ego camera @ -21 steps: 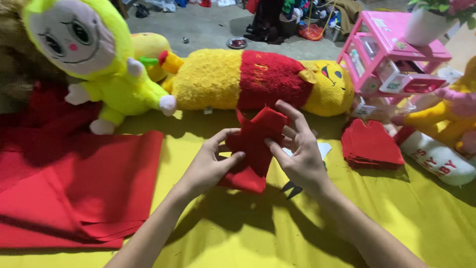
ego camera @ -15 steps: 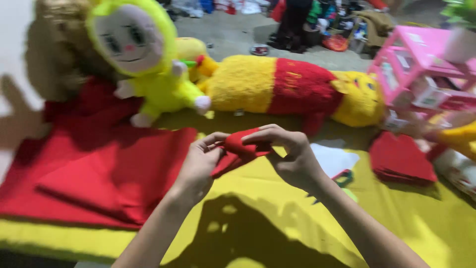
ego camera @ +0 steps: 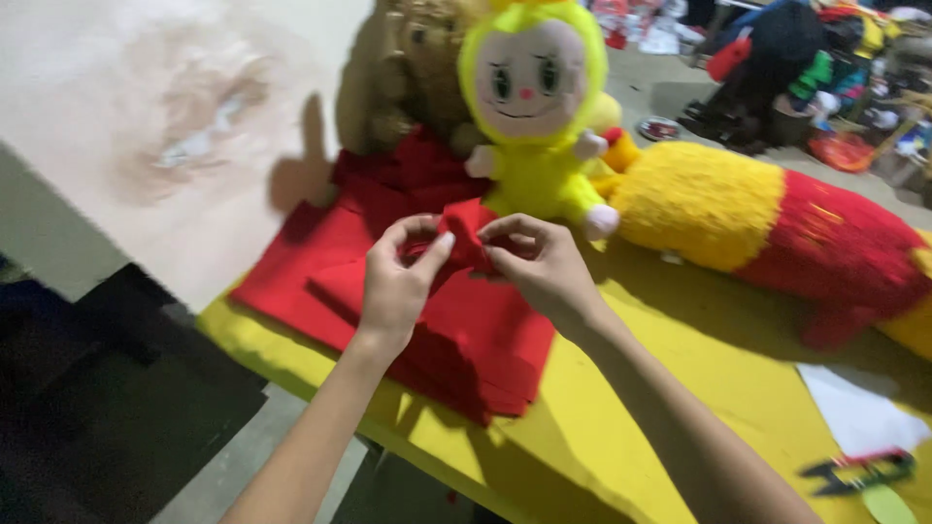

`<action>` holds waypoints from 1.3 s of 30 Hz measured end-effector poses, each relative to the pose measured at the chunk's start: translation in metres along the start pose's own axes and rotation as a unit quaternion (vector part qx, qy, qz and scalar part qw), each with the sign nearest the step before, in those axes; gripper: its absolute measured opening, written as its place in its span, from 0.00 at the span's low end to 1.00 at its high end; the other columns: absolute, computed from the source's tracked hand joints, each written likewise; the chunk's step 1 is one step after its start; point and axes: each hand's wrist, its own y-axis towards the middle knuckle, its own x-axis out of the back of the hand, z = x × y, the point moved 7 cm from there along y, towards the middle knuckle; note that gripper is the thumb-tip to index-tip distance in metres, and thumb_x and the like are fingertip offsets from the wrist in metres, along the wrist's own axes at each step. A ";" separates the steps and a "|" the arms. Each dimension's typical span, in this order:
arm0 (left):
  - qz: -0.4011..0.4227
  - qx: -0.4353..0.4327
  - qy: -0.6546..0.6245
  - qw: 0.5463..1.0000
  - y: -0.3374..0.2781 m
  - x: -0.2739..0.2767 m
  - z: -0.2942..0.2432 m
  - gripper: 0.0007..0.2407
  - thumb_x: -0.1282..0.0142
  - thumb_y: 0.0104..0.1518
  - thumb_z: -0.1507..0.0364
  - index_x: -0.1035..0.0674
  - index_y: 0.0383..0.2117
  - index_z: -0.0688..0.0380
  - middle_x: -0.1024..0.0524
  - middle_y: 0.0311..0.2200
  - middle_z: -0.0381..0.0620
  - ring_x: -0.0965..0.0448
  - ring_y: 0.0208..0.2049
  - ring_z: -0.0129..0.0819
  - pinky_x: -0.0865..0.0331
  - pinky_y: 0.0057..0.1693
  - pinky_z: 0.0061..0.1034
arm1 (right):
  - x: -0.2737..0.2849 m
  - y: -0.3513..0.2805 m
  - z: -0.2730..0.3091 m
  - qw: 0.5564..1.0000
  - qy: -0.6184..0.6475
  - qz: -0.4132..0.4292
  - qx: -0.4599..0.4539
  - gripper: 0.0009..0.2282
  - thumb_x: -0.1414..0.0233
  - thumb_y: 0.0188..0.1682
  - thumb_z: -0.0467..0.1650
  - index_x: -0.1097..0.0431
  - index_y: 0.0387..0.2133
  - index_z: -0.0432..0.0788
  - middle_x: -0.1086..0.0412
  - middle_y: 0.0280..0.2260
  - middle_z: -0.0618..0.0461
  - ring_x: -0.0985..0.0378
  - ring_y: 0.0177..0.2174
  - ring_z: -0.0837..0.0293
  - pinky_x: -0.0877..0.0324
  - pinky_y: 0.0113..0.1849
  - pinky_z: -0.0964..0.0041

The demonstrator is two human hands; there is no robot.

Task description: The person places a white paper pattern on a red fabric sheet and traces its outline using a yellow chalk marker. They then use a rotary cutter to cut the fabric along the traced lines, creating a fabric piece matching the pattern shape.

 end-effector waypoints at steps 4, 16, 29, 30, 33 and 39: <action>-0.006 -0.071 0.074 0.995 0.035 0.019 -0.005 0.17 0.34 0.53 0.76 0.19 0.51 0.57 0.20 0.48 0.49 0.23 0.55 0.35 0.28 0.61 0.30 | -0.019 0.051 -0.005 0.985 -0.137 -0.019 0.099 0.12 0.46 0.42 0.19 0.19 0.35 0.41 0.22 0.25 0.46 0.21 0.25 0.61 0.22 0.27 0.64; 0.136 -0.199 0.557 0.795 0.103 -0.012 0.087 0.21 0.54 0.65 0.69 0.32 0.66 0.50 0.43 0.69 0.58 0.42 0.71 0.52 0.47 0.70 0.56 | -0.076 0.103 -0.020 0.837 -0.539 0.091 -0.026 0.27 0.61 0.57 0.36 0.49 0.68 0.33 0.26 0.46 0.28 0.20 0.46 0.37 0.23 0.44 0.40; 0.138 -0.095 0.381 0.909 0.123 0.009 0.107 0.22 0.47 0.60 0.68 0.29 0.62 0.58 0.39 0.68 0.54 0.44 0.71 0.47 0.52 0.73 0.52 | -0.064 0.041 -0.035 0.719 -0.631 -0.020 0.291 0.12 0.50 0.50 0.38 0.30 0.42 0.44 0.34 0.44 0.38 0.29 0.49 0.41 0.32 0.44 0.43; 0.125 -0.106 0.305 0.938 0.126 0.011 0.098 0.21 0.46 0.60 0.73 0.28 0.61 0.62 0.36 0.66 0.61 0.42 0.70 0.56 0.48 0.72 0.52 | -0.064 0.030 -0.033 0.690 -0.636 -0.050 0.342 0.15 0.47 0.47 0.45 0.26 0.24 0.49 0.28 0.28 0.49 0.24 0.37 0.48 0.32 0.38 0.50; 0.111 -0.099 0.333 0.931 0.118 0.026 0.082 0.20 0.50 0.63 0.72 0.29 0.63 0.50 0.32 0.64 0.49 0.38 0.68 0.49 0.43 0.70 0.48 | -0.076 0.001 -0.035 0.822 -0.553 0.134 0.031 0.20 0.49 0.45 0.52 0.23 0.31 0.51 0.21 0.32 0.51 0.18 0.41 0.47 0.24 0.37 0.49; 0.108 -0.075 0.507 0.852 0.063 0.050 0.044 0.21 0.58 0.68 0.56 0.33 0.65 0.45 0.39 0.67 0.51 0.40 0.69 0.49 0.43 0.68 0.50 | -0.088 -0.003 -0.066 0.914 -0.379 0.124 -0.070 0.09 0.39 0.37 0.39 0.21 0.28 0.50 0.20 0.27 0.53 0.15 0.36 0.50 0.23 0.36 0.54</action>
